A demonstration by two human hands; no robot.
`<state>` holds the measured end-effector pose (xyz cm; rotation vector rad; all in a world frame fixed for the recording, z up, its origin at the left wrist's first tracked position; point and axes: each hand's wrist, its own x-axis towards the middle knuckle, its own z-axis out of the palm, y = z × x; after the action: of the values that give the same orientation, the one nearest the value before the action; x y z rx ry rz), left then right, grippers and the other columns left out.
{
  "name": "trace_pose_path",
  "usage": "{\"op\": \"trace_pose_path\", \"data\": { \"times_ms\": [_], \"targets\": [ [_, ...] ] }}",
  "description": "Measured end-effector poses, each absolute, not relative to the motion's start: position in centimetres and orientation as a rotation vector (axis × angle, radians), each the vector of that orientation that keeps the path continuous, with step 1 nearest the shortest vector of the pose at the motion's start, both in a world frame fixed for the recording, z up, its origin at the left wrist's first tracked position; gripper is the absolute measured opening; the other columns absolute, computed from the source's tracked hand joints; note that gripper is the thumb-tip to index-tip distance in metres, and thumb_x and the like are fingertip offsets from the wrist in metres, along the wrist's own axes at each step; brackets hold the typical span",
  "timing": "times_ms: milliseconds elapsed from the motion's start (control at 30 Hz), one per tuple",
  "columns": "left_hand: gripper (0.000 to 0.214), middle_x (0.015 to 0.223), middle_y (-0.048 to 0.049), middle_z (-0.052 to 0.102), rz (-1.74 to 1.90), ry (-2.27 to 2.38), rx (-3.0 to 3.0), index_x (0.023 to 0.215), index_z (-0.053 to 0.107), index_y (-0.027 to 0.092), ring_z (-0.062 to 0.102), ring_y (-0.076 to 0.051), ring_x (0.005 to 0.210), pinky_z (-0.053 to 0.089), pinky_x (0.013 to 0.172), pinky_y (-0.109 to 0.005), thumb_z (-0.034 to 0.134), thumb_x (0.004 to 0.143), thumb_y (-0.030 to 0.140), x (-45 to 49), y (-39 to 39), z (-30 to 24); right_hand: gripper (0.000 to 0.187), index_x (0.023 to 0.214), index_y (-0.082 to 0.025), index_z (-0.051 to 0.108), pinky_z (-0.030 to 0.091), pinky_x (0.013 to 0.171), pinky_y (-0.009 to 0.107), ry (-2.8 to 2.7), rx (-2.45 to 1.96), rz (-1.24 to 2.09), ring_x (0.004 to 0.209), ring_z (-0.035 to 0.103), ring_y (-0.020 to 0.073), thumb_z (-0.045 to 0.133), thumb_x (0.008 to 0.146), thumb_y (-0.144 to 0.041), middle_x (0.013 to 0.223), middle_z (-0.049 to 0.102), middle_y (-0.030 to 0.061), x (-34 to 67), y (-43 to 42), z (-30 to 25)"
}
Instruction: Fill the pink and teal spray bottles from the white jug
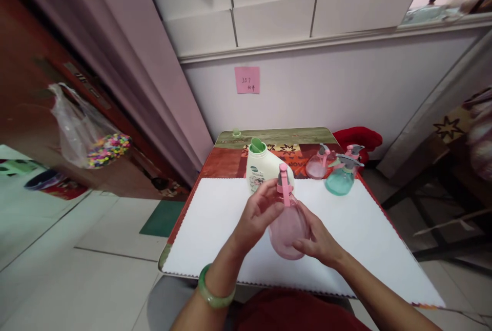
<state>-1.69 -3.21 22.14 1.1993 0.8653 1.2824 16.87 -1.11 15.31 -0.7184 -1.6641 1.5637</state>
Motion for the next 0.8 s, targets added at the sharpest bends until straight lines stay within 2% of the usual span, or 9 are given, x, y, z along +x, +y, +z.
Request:
{"op": "trace_pose_path", "data": {
  "times_ms": [133, 267, 367, 400, 467, 567, 633, 733, 800],
  "targets": [
    [0.043, 0.113, -0.0170, 0.076, 1.142, 0.808, 1.057, 0.123, 0.069, 0.016, 0.070, -0.033, 0.110, 0.050, 0.099, -0.047, 0.065, 0.092, 0.045, -2.9, -2.9, 21.9, 0.094, 0.135, -0.017, 0.057, 0.052, 0.097, 0.045, -1.540, -0.463, 2.066, 0.114, 0.063, 0.0332, 0.084, 0.060, -0.067, 0.128, 0.066, 0.0130, 16.7, -1.0, 16.1],
    [0.047, 0.096, -0.0169, 0.077, 1.149, 0.609, 0.962, 0.101, 0.076, 0.011, 0.072, -0.030, 0.095, 0.052, 0.093, -0.045, 0.061, 0.092, 0.055, -2.6, -2.8, 22.5, 0.098, 0.126, -0.018, 0.064, 0.054, 0.090, 0.043, -1.150, -0.317, 2.428, 0.106, 0.068, 0.0315, 0.083, 0.051, -0.078, 0.121, 0.070, 0.0146, 16.0, -1.5, 14.4],
    [0.041, 0.094, -0.0143, 0.075, 1.215, 0.562, 0.953, 0.093, 0.076, 0.013, 0.071, -0.028, 0.090, 0.053, 0.087, -0.040, 0.064, 0.090, 0.053, -2.4, -3.0, 23.2, 0.116, 0.132, -0.018, 0.057, 0.058, 0.079, 0.048, -0.772, -0.217, 2.736, 0.101, 0.071, 0.0341, 0.053, 0.052, -0.102, 0.122, 0.069, 0.0191, 14.7, -2.2, 12.3],
    [0.037, 0.095, -0.0138, 0.075, 1.207, 0.579, 0.958, 0.092, 0.076, 0.014, 0.070, -0.027, 0.089, 0.053, 0.084, -0.039, 0.067, 0.088, 0.050, -2.5, -3.0, 23.3, 0.123, 0.135, -0.019, 0.054, 0.060, 0.069, 0.047, -0.676, -0.162, 2.844, 0.094, 0.073, 0.0341, 0.043, 0.048, -0.107, 0.121, 0.070, 0.0200, 14.3, -2.4, 11.7],
    [0.032, 0.091, -0.0128, 0.073, 1.184, 0.630, 0.964, 0.088, 0.076, 0.014, 0.069, -0.025, 0.084, 0.053, 0.079, -0.037, 0.073, 0.085, 0.046, -2.6, -3.0, 23.3, 0.128, 0.136, -0.021, 0.051, 0.056, 0.048, 0.034, -0.554, -0.091, 2.961, 0.077, 0.075, 0.0301, 0.032, 0.045, -0.110, 0.114, 0.073, 0.0185, 13.6, -2.6, 10.9],
    [0.029, 0.081, -0.0078, 0.069, 1.296, 0.675, 0.900, 0.085, 0.074, 0.015, 0.066, -0.021, 0.079, 0.051, 0.079, -0.035, 0.076, 0.082, 0.044, -2.6, -2.9, 22.9, 0.113, 0.132, -0.019, 0.054, 0.045, 0.038, 0.021, -0.507, -0.182, 2.881, 0.070, 0.074, 0.0238, 0.038, 0.059, -0.104, 0.104, 0.075, 0.0154, 13.5, -2.7, 11.0],
    [0.025, 0.080, -0.0049, 0.067, 1.405, 0.699, 0.866, 0.084, 0.072, 0.016, 0.065, -0.018, 0.079, 0.050, 0.080, -0.032, 0.076, 0.084, 0.041, -2.6, -2.7, 22.4, 0.101, 0.131, -0.018, 0.055, 0.051, 0.044, 0.023, -0.576, -0.339, 2.715, 0.079, 0.074, 0.0254, 0.049, 0.067, -0.096, 0.109, 0.074, 0.0171, 13.6, -2.7, 11.6],
    [0.022, 0.083, -0.0038, 0.067, 1.511, 0.777, 0.869, 0.083, 0.071, 0.016, 0.066, -0.018, 0.085, 0.050, 0.085, -0.030, 0.073, 0.087, 0.037, -2.3, -2.2, 22.1, 0.088, 0.135, -0.023, 0.055, 0.061, 0.069, 0.035, -0.847, -0.656, 2.138, 0.107, 0.069, 0.0310, 0.077, 0.066, -0.073, 0.132, 0.065, 0.0160, 13.5, -3.0, 12.7],
    [0.022, 0.084, -0.0040, 0.067, 1.565, 0.809, 0.852, 0.085, 0.072, 0.016, 0.067, -0.019, 0.090, 0.049, 0.090, -0.032, 0.073, 0.088, 0.038, -2.0, -1.8, 22.1, 0.105, 0.139, -0.027, 0.052, 0.057, 0.092, 0.040, -0.996, -0.809, 1.656, 0.128, 0.057, 0.0344, 0.096, 0.048, -0.054, 0.145, 0.057, 0.0115, 13.3, -3.2, 13.1]
  ]
}}
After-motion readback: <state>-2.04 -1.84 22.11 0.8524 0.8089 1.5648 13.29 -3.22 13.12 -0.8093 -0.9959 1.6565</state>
